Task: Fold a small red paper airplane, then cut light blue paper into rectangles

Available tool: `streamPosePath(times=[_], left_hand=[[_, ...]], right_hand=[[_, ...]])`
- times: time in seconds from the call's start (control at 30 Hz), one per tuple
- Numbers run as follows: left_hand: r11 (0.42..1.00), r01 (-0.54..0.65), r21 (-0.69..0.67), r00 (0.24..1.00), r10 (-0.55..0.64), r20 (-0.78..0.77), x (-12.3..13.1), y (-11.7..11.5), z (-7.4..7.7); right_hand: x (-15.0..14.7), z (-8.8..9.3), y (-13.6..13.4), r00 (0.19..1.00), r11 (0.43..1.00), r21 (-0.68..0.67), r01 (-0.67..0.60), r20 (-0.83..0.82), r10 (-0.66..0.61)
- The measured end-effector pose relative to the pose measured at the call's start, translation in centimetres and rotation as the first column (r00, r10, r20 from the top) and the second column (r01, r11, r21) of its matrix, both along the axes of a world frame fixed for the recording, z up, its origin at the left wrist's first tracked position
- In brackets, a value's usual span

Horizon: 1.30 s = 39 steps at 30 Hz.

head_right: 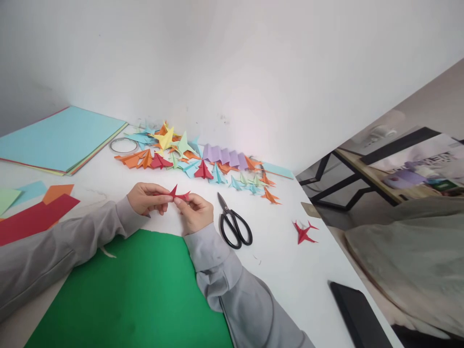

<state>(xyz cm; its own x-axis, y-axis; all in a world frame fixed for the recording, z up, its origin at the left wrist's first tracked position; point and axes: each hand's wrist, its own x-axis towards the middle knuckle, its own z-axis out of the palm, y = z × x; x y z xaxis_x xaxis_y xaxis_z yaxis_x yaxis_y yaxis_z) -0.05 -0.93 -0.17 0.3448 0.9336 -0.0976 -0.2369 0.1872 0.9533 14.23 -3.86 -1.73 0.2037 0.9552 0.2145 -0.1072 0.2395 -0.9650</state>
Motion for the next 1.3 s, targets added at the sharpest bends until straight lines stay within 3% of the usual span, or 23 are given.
streamPosePath(times=[0.2,0.33,0.5,0.6,0.83,1.07,1.3], left_hand=[[0.999,0.033,0.012,0.997,-0.032,-0.070,0.0,-0.3,0.7],[0.999,0.044,0.017,0.998,-0.043,-0.052,0.1,-0.7,1.1],[0.987,-0.073,0.142,0.997,0.078,-0.027,0.6,-1.2,0.9],[0.975,-0.083,0.208,0.994,0.095,-0.048,0.7,-1.1,0.8],[0.990,-0.071,0.124,0.989,0.086,-0.122,0.5,-0.9,1.2],[0.981,-0.160,0.108,0.977,0.173,-0.125,0.8,-1.1,1.2],[0.991,-0.086,0.102,0.993,0.094,-0.073,0.5,-0.7,0.7]], right_hand=[[0.0,0.9,-0.2,0.996,0.994,-0.089,-0.069,0.049,0.073],[0.2,1.2,-0.4,0.989,0.992,-0.070,-0.107,0.093,0.113],[0.3,0.6,-0.5,0.969,0.986,-0.064,-0.155,0.184,0.165],[0.3,0.3,-0.6,0.960,0.978,-0.076,-0.192,0.190,0.204],[0.1,1.0,-0.6,0.956,0.965,-0.108,-0.240,0.148,0.255],[0.2,1.2,-0.7,0.938,0.948,-0.146,-0.284,0.163,0.306],[0.2,0.5,-0.7,0.910,0.927,-0.139,-0.349,0.184,0.371]])
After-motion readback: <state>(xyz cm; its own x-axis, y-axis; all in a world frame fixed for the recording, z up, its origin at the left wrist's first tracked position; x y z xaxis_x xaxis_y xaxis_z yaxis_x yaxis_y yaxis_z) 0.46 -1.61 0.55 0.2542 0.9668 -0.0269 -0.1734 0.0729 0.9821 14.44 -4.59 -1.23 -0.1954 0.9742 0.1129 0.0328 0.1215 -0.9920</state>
